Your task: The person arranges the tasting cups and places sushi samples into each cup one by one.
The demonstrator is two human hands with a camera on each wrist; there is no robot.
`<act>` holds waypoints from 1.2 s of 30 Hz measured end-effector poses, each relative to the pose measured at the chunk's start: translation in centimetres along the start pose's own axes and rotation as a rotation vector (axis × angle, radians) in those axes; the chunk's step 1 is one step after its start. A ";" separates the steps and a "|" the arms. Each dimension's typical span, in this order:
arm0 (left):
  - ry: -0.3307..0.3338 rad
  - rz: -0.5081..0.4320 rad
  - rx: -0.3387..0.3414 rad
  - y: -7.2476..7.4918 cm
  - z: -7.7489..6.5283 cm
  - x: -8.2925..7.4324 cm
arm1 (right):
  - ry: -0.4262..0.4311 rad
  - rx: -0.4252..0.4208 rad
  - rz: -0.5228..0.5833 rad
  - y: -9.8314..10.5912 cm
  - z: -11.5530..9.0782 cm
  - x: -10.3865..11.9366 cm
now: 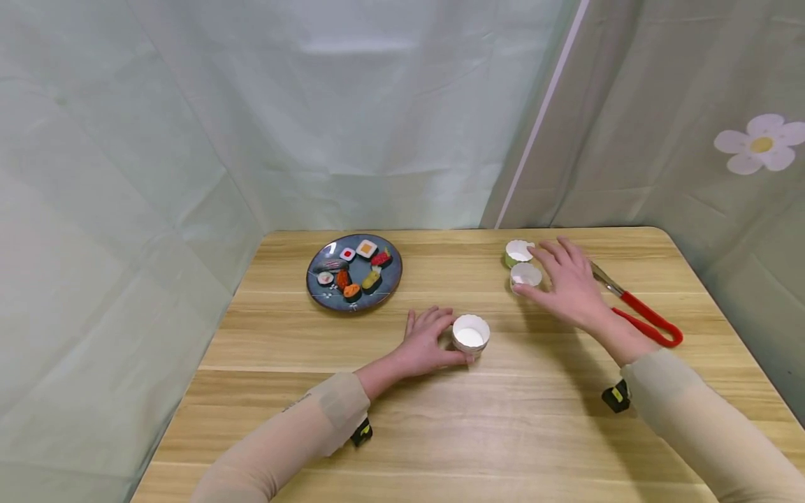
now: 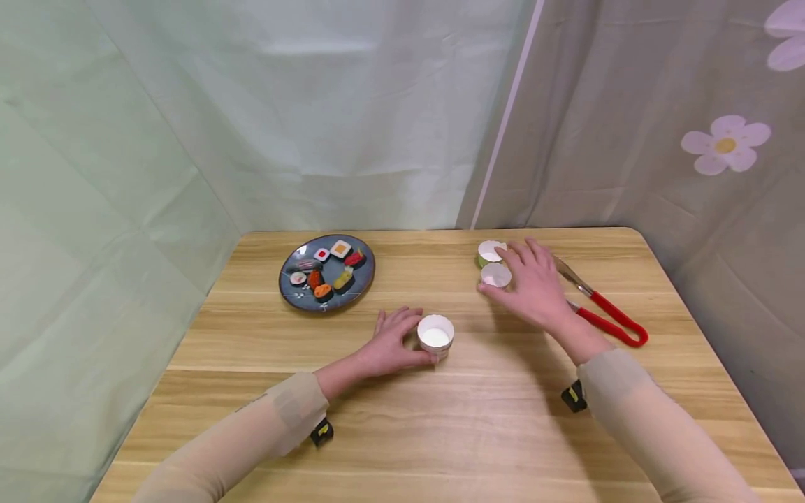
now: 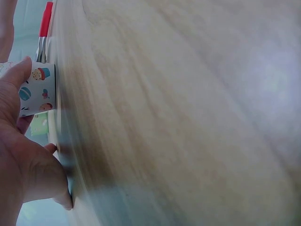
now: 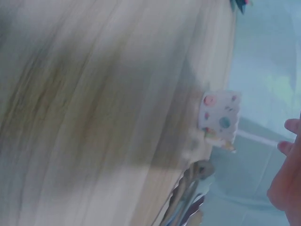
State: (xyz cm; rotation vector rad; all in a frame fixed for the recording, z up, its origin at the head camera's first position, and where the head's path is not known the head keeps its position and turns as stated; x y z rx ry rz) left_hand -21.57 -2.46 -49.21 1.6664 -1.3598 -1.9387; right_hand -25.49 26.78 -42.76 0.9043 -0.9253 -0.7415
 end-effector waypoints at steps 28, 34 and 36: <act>-0.007 0.017 -0.002 0.0 -0.1 0.0 | 0.298 0.332 0.255 -3.7 -1.3 7.5; -0.005 0.021 0.002 0.1 0.0 0.1 | 0.297 0.334 0.277 -4.3 -1.2 7.7; -0.005 0.017 0.003 0.1 0.0 0.1 | 0.298 0.341 0.285 -4.3 -1.1 7.7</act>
Point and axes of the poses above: each hand's wrist, its own z-axis towards the middle knuckle, its own y-axis out of the back of the hand, x = y × z, the point moved 3 cm from there along z, towards the middle knuckle, and after that the axes turned 4 degrees about y, right-handed, at the moved point
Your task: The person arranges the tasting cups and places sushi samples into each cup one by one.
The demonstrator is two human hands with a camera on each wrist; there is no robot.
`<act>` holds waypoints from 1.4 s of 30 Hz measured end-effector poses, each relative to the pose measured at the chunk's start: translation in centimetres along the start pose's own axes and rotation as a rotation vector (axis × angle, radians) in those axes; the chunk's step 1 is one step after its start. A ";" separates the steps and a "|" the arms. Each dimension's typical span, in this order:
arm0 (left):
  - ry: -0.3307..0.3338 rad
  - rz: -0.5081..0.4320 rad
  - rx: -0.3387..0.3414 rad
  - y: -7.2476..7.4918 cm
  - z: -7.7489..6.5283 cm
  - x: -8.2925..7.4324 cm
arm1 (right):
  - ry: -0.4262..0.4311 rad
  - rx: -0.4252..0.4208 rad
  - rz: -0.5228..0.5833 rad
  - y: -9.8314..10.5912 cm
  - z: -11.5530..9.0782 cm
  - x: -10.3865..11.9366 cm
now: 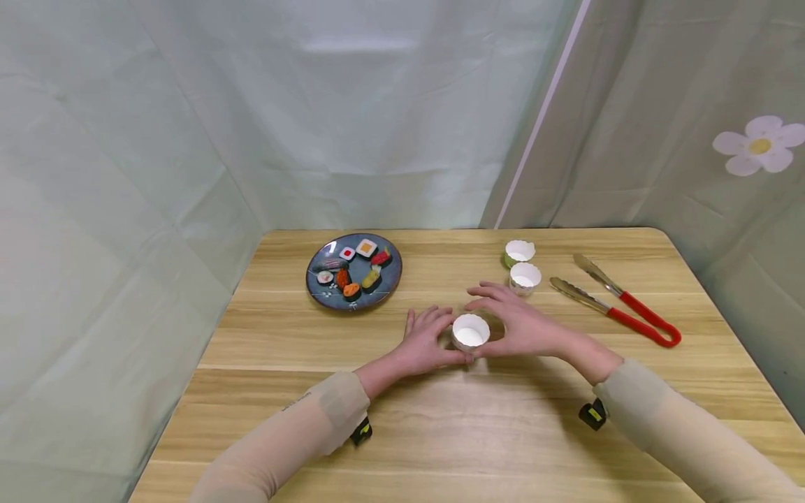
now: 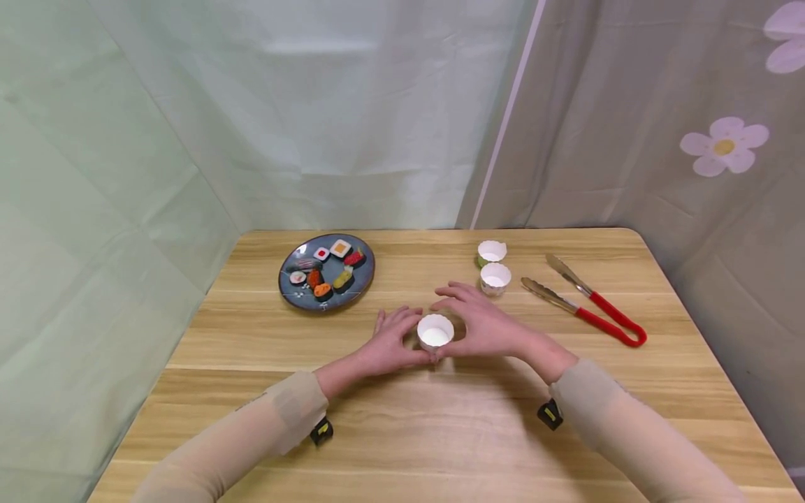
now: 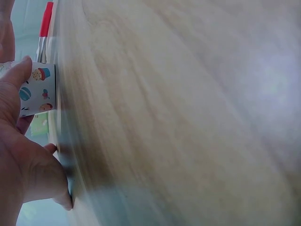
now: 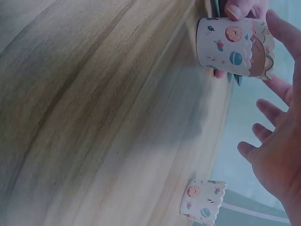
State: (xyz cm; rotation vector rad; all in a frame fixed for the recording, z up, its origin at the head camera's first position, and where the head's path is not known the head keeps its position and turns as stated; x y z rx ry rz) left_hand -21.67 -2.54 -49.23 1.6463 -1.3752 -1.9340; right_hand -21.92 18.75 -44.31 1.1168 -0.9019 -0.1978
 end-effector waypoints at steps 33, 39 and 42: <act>0.009 0.003 0.003 -0.1 0.1 0.0 | 0.069 -0.014 -0.020 -0.2 0.6 0.2; 0.009 -0.014 -0.003 -0.1 0.0 0.0 | 0.057 -0.011 -0.021 0.0 0.7 0.3; 0.007 -0.017 -0.003 -0.1 0.0 0.0 | 0.052 -0.005 -0.020 0.1 0.7 0.4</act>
Point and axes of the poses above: each hand's wrist, its own z-axis towards the middle knuckle, its own y-axis out of the back of the hand, x = y × z, the point moved 3 cm from there along z, towards the middle knuckle, and after that the axes turned 4 degrees about y, right-handed, at the moved point
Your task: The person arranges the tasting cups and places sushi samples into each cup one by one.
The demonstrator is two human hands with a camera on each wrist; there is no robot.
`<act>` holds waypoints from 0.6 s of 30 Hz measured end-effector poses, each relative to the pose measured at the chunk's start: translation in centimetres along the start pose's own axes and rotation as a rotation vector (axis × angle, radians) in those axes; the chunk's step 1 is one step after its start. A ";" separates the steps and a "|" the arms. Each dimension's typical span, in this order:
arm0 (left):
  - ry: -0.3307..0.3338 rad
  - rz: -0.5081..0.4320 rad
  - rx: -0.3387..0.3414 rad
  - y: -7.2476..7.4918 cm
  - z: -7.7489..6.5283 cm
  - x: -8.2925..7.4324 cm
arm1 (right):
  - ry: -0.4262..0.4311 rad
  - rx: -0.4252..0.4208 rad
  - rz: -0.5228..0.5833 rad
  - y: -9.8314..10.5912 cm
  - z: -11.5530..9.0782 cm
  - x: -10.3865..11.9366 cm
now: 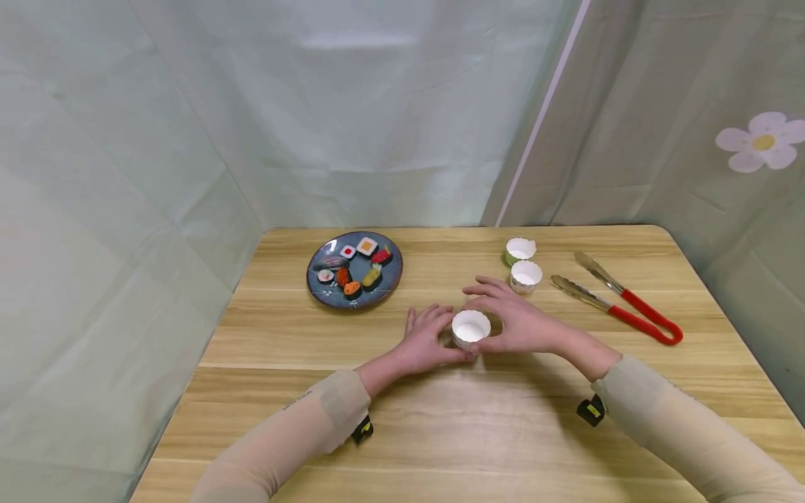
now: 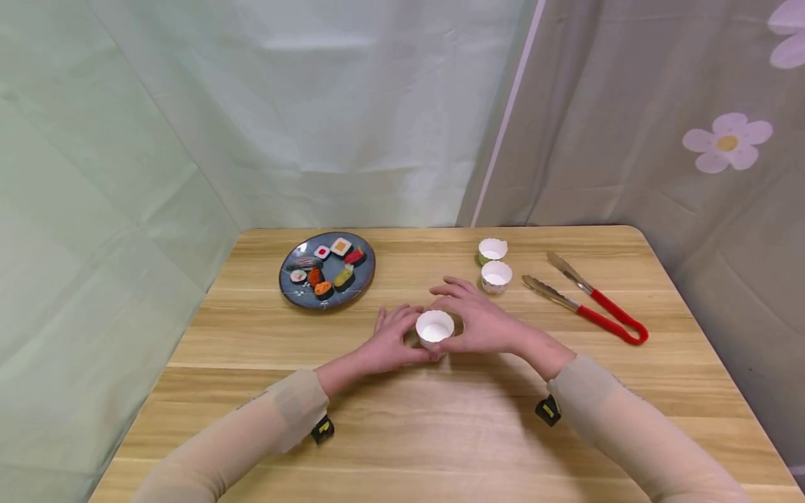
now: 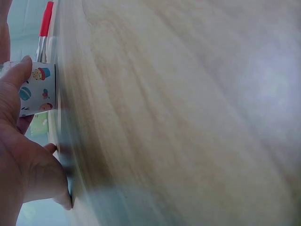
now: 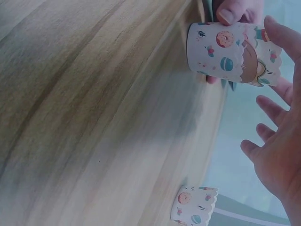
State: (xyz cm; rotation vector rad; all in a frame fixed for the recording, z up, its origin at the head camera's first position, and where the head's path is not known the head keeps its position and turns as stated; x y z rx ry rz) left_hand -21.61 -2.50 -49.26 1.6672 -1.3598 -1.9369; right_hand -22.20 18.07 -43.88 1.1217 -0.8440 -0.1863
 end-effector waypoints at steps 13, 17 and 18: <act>-0.010 0.003 -0.006 -0.1 0.1 0.1 | 0.043 -0.015 -0.009 0.1 -0.2 0.3; -0.016 0.002 -0.009 0.0 0.1 0.0 | 0.026 -0.014 -0.009 0.2 -0.2 0.3; -0.018 0.003 -0.010 0.0 0.1 -0.1 | 0.021 -0.014 -0.013 0.2 -0.1 0.4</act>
Point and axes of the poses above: each hand's wrist, its own z-axis towards the middle knuckle, its own y-axis out of the back of the hand, x = y × z, the point moved 3 cm from there along z, towards the middle knuckle, and after that the axes turned 4 degrees about y, right-handed, at the moved point
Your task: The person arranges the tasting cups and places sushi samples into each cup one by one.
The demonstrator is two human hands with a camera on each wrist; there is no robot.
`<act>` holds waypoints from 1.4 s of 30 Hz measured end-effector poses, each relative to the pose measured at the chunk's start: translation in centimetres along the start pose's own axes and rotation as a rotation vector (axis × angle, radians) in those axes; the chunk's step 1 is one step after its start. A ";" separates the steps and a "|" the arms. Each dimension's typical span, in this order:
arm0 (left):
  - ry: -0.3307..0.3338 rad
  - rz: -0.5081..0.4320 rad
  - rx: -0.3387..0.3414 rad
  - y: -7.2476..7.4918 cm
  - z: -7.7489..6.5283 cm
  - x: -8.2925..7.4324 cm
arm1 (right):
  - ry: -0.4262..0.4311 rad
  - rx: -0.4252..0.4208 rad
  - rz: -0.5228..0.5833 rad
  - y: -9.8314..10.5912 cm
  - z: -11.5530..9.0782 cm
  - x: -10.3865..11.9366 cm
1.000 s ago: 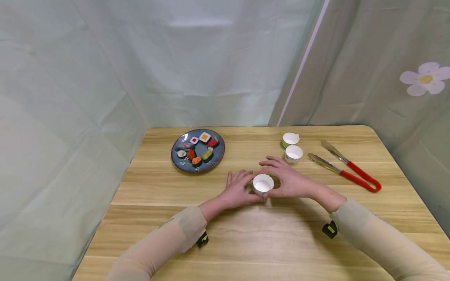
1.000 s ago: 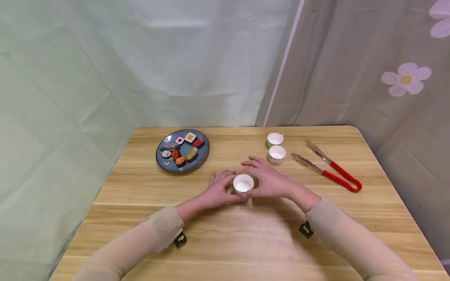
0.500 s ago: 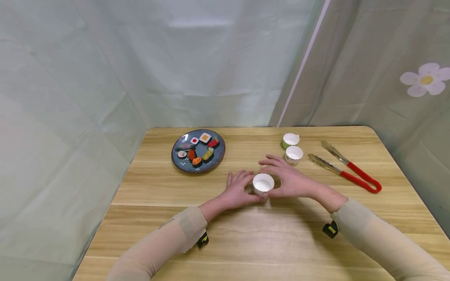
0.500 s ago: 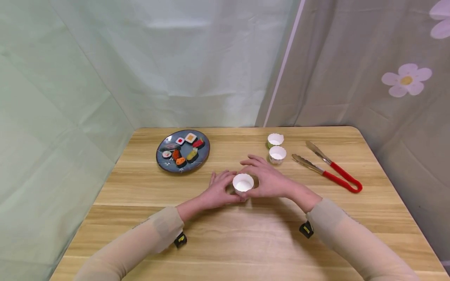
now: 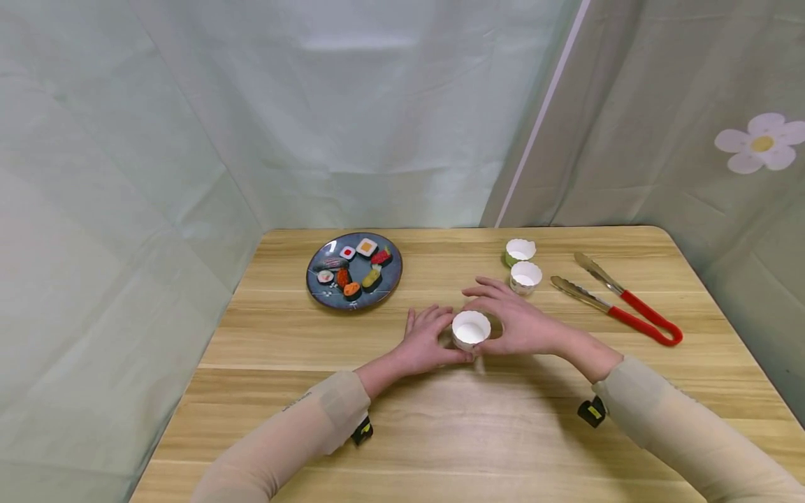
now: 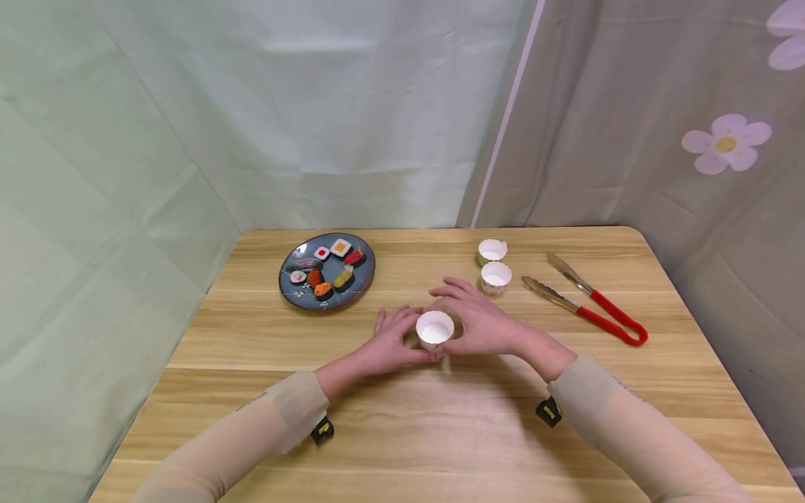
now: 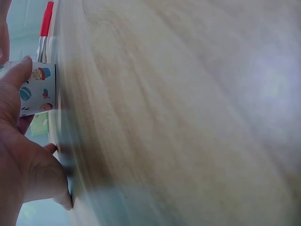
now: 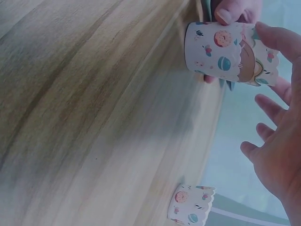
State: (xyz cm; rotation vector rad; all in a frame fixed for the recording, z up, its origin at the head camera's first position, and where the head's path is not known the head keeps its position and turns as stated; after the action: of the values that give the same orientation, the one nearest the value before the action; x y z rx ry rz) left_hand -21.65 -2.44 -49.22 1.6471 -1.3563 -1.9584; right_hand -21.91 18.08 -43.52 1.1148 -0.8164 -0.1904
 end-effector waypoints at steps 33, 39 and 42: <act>0.011 -0.011 0.012 0.0 0.0 -0.1 | -0.093 -0.122 -0.018 4.2 -0.8 -0.7; 0.017 -0.013 0.007 0.0 0.0 0.0 | -0.128 -0.137 -0.041 4.7 -1.5 -1.3; 0.016 -0.016 0.002 0.0 0.0 0.0 | -0.130 -0.142 -0.055 4.9 -1.8 -1.5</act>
State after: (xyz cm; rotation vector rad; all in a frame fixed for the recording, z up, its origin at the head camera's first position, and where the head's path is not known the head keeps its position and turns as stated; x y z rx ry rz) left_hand -21.68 -2.48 -49.22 1.6758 -1.3445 -1.9487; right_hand -22.98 22.38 -40.43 0.9988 -0.8743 -0.3652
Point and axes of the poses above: each hand's wrist, its own z-axis towards the middle knuckle, its own y-axis out of the back of the hand, x = y × z, the point moved 3 cm from there along z, towards the middle knuckle, and after that the axes turned 4 degrees about y, right-handed, at the moved point
